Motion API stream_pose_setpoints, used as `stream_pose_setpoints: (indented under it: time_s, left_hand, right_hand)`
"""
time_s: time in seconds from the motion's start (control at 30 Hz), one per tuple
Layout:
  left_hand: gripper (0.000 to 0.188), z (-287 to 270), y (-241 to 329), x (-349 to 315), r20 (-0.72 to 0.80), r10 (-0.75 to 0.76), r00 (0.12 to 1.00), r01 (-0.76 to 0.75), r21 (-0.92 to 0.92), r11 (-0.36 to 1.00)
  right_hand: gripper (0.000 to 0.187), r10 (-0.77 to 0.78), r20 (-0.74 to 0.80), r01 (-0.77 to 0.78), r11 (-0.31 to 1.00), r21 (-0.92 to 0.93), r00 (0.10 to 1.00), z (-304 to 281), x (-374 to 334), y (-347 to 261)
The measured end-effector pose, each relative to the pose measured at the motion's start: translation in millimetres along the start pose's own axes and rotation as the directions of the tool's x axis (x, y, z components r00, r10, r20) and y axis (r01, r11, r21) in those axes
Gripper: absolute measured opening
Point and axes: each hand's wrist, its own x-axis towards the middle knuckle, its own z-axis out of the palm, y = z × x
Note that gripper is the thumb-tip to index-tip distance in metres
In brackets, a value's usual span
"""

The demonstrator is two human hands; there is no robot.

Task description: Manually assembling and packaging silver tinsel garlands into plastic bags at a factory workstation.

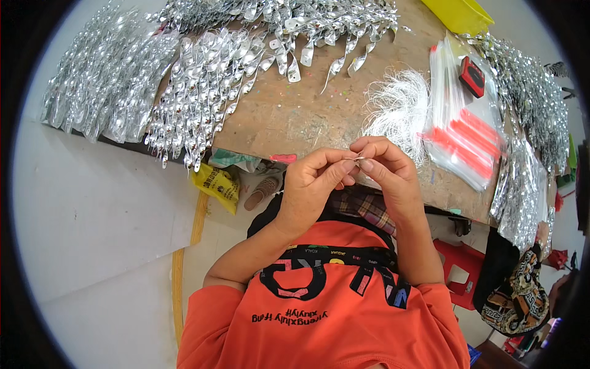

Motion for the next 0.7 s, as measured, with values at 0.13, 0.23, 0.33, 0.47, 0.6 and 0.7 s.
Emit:
stream_pose_setpoints:
  time_s: [0.13,0.23,0.33,0.47,0.6,0.7]
  left_hand:
    - [0.016,0,0,1,-0.003,-0.058,0.998,0.058,-0.027,0.998]
    - [0.015,0,0,1,-0.002,-0.088,0.996,0.087,-0.068,0.994]
    - [0.015,0,-2,2,0.007,-0.095,0.995,0.095,-0.085,0.992]
    - [0.013,-2,-4,2,0.007,-0.080,0.997,0.080,-0.044,0.996]
    - [0.012,-1,-1,1,0.017,-0.070,0.997,0.071,-0.032,0.997]
    - [0.012,-3,0,1,0.034,-0.044,0.998,0.044,-0.003,0.999]
  right_hand:
    - [0.006,-0.035,0.016,0.036,0.998,-0.056,0.999,-3,0,2]
    - [0.006,-0.058,0.040,0.062,0.992,-0.114,0.998,-9,1,5]
    - [0.006,-0.071,0.064,0.083,0.974,-0.212,0.995,-13,1,6]
    - [0.006,-0.043,0.077,0.058,0.979,-0.196,0.996,-11,-1,7]
    - [0.007,0.008,0.043,0.002,0.972,-0.236,0.999,-13,-1,6]
    - [0.008,0.021,0.048,-0.009,0.970,-0.243,0.999,-13,0,7]
